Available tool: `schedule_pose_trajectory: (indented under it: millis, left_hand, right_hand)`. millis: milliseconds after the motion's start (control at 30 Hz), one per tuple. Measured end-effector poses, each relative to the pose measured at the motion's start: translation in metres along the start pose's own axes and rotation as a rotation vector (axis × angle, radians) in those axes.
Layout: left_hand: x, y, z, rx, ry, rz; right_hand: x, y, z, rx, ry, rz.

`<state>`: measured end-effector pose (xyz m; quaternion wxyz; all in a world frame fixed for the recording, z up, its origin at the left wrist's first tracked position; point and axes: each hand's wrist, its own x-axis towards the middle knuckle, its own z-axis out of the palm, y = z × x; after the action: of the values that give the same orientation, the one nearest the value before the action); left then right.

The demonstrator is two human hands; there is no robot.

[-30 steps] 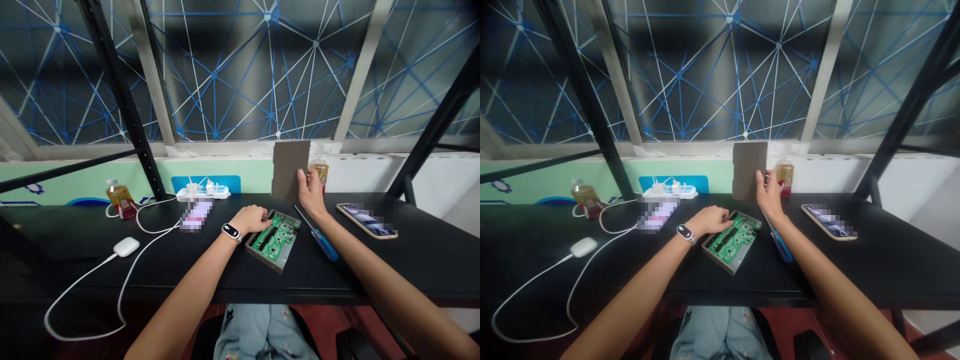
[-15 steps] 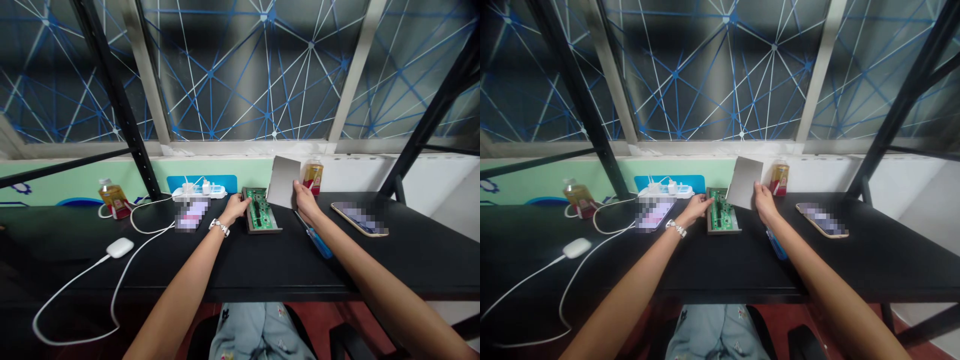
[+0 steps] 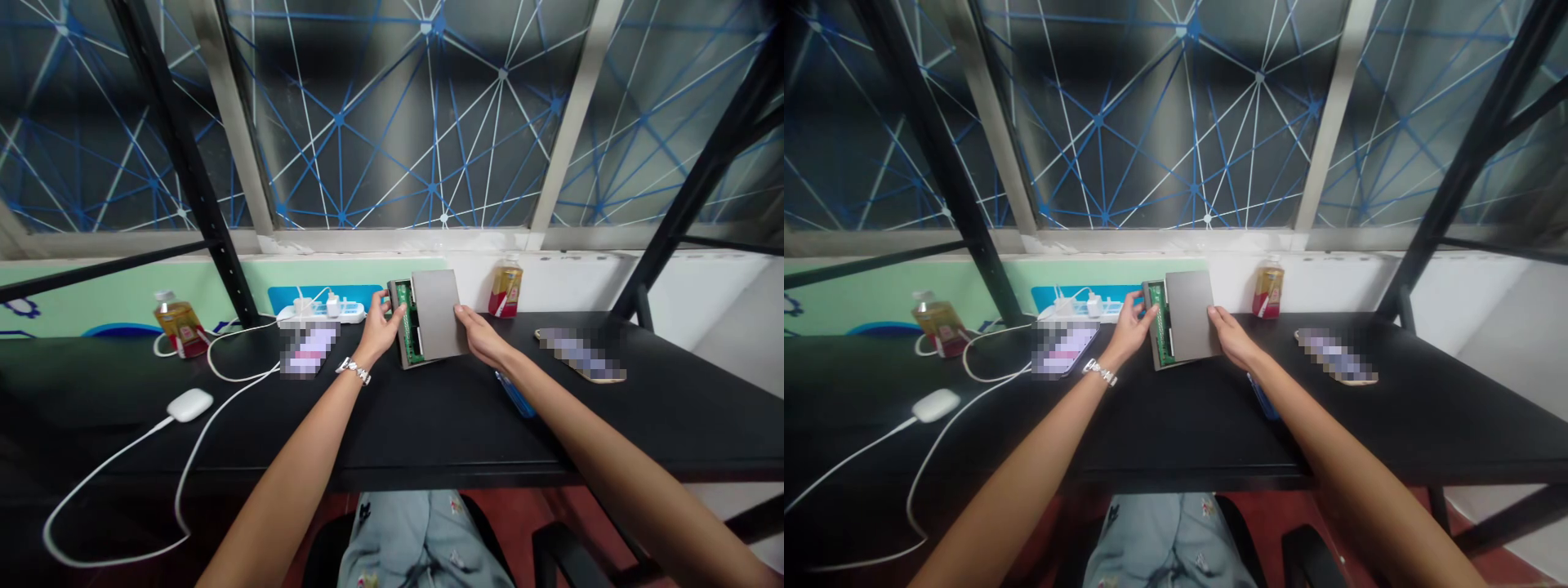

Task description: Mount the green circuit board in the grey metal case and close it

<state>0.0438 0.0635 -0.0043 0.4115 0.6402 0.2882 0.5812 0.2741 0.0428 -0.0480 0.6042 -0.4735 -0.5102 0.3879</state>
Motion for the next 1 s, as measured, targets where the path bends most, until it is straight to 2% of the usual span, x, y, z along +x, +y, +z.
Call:
schedule_pose_trajectory:
  millis: [133,267,433,633,1000]
  left_hand:
    - [0.0,0.005,0.004,-0.074,-0.034,0.039]
    - [-0.003,0.016,0.008,-0.181,-0.042,-0.05]
    - [-0.006,0.023,0.008,-0.172,-0.029,-0.099]
    - [-0.007,0.026,0.007,-0.101,-0.037,-0.118]
    - [-0.005,0.021,0.005,-0.122,-0.032,-0.121]
  right_hand:
    - [0.0,-0.001,0.0,-0.008,0.003,0.08]
    - [-0.002,-0.003,0.002,-0.02,-0.011,0.06]
    - [-0.002,-0.002,0.003,-0.003,-0.015,0.061]
    - [-0.002,-0.001,0.006,0.025,-0.018,0.045]
    - [-0.011,-0.012,0.012,0.021,-0.027,0.047]
